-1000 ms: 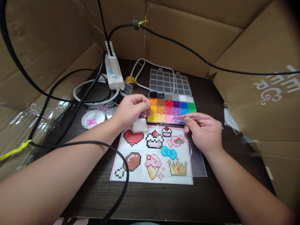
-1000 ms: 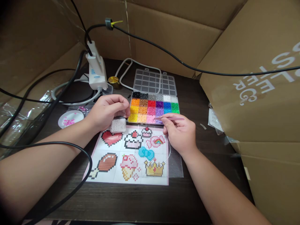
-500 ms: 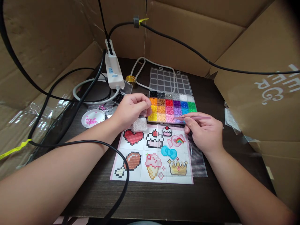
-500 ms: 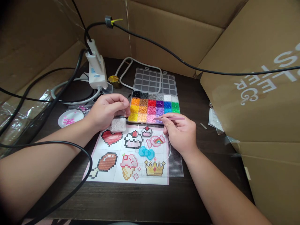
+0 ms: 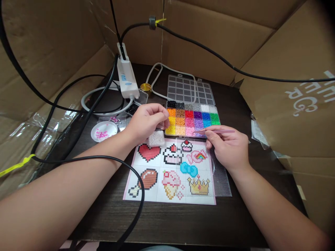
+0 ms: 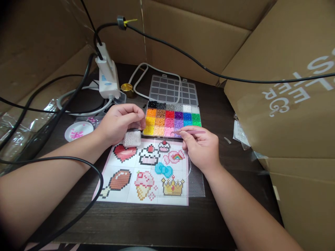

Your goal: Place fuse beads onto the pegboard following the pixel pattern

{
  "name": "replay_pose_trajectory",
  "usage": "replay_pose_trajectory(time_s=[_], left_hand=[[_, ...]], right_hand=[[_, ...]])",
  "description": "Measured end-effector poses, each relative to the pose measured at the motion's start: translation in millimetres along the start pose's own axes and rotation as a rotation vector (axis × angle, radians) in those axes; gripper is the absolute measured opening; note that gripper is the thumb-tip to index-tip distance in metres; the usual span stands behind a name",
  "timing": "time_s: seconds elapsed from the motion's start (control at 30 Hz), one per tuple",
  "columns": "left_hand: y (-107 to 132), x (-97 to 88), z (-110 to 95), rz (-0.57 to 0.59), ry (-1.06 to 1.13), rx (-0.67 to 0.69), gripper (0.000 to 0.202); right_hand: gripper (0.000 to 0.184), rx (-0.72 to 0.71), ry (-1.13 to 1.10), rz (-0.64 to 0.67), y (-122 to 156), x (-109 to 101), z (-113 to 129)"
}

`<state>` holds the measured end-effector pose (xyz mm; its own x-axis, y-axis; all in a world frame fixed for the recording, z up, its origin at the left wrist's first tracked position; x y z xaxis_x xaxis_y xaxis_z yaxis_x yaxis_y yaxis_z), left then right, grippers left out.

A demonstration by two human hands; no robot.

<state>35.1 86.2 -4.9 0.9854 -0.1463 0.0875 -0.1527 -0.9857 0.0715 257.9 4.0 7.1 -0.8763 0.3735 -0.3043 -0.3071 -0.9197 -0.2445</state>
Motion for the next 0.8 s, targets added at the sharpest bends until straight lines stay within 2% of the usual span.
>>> replay_pose_trajectory(time_s=[0.63, 0.8], left_hand=[[-0.3, -0.6, 1.0, -0.004, -0.005, 0.004, 0.008], [0.0, -0.2, 0.9, -0.007, -0.005, 0.001, 0.009]], right_hand=[[0.012, -0.013, 0.007, -0.02, 2.7, -3.7, 5.6], [0.013, -0.016, 0.011, 0.017, 4.9, -5.9, 7.5]])
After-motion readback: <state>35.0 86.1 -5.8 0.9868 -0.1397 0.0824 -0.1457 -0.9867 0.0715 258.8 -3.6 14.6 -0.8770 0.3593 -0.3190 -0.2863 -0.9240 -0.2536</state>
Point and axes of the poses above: each hand's wrist, its own y-axis away from the middle knuckle, its own x-axis out of the palm, z = x × y, the point moved 9 cm from there along -y, towards the middle knuckle, and after that the axes turned 7 degrees about -z, right-handed, at the moved point
